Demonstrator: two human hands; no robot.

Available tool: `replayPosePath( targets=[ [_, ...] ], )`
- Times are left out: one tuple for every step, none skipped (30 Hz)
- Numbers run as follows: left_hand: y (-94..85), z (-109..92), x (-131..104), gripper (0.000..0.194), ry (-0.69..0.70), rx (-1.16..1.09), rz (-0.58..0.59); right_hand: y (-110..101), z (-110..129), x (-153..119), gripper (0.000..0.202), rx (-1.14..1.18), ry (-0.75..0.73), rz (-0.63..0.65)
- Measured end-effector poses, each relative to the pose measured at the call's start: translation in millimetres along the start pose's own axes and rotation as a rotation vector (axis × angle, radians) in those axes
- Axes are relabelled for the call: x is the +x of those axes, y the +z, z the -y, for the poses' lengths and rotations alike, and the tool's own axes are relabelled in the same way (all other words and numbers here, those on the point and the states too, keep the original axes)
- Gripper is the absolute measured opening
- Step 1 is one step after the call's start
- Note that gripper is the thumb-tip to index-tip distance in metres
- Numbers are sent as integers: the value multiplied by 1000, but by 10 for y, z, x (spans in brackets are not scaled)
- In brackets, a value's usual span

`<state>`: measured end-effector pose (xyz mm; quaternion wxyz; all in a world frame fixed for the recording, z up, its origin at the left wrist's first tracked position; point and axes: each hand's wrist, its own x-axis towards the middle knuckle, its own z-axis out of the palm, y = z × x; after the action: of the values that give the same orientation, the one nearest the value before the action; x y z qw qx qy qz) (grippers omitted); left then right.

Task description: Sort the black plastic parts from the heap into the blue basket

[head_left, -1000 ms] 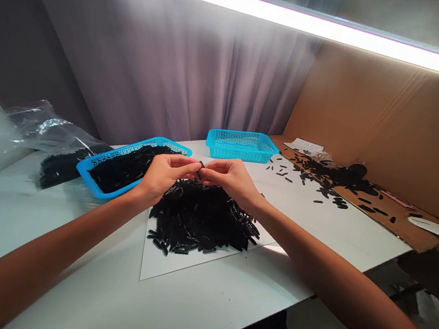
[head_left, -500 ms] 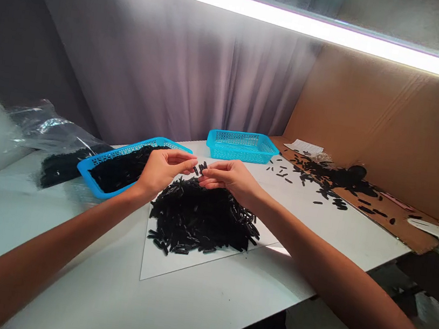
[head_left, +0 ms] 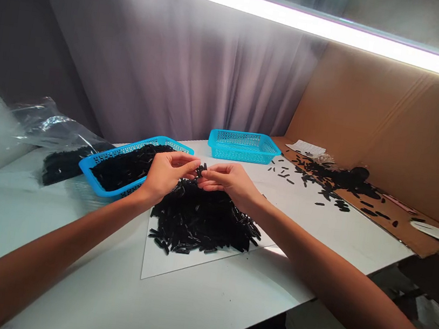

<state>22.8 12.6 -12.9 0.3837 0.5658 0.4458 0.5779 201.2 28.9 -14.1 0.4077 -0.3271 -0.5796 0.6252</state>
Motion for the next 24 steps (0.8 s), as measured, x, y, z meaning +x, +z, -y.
replayPosePath(
  targets=[
    [3, 8, -1, 40, 3, -2, 2, 2, -1, -1, 14, -1, 0, -2],
    [5, 14, -2, 40, 5, -6, 3, 3, -3, -1, 13, -1, 0, -6],
    [8, 19, -4, 39, 4, -12, 4, 3, -4, 0, 13, 0, 1, -9],
    [11, 22, -6, 39, 2, -20, 6, 3, -5, 1, 13, -1, 2, -13],
    [14, 23, -8, 39, 3, -26, 10, 3, -5, 3, 13, -4, 4, -15],
    [17, 23, -11, 38, 7, -30, 13, 3, -6, 4, 13, -7, 5, -17],
    [21, 22, -15, 38, 12, -30, 19, 2, -6, 5, 13, -11, 5, -21],
    [25, 20, -19, 37, 20, -27, 25, 2, -7, 5, 13, -14, 4, -24],
    [28, 18, -22, 37, 26, -23, 29, 3, -7, 5, 13, -16, 3, -26],
    [29, 16, -25, 37, 31, -19, 29, 3, -6, 4, 13, -17, 1, -26],
    [30, 14, -26, 38, 33, -16, 28, 3, -6, 3, 12, -17, 0, -26],
    [28, 12, -26, 38, 31, -12, 25, 3, -4, 3, 12, -17, 1, -27],
    [25, 11, -24, 38, 29, -6, 21, 3, -3, 3, 13, -16, 2, -30],
    [20, 10, -19, 39, 28, 2, 13, 2, -1, 3, 13, -14, 1, -35],
    [13, 11, -14, 39, 27, 10, 5, 1, 1, 4, 14, -12, 1, -43],
    [6, 12, -7, 39, 26, 17, -7, 0, 2, 5, 14, -9, -1, -53],
    [0, 14, -1, 39, 25, 22, -21, 0, 3, 5, 14, -5, -2, -62],
    [-6, 18, 5, 39, 24, 25, -36, 2, 4, 6, 13, -1, -3, -65],
    [-9, 22, 8, 39, 24, 27, -50, 5, 3, 5, 12, 3, -1, -65],
    [-9, 26, 10, 39, 25, 30, -60, 10, 2, 3, 11, 6, 2, -61],
    [-7, 30, 9, 39, 27, 33, -65, 18, -1, 0, 10, 7, 7, -54],
    [-3, 34, 6, 38, 29, 38, -66, 27, -4, -4, 9, 7, 12, -45],
    [4, 36, 2, 38, 31, 42, -64, 36, -8, -9, 9, 6, 16, -37],
    [11, 38, -3, 38, 33, 45, -59, 46, -13, -15, 9, 4, 19, -33]
  ],
)
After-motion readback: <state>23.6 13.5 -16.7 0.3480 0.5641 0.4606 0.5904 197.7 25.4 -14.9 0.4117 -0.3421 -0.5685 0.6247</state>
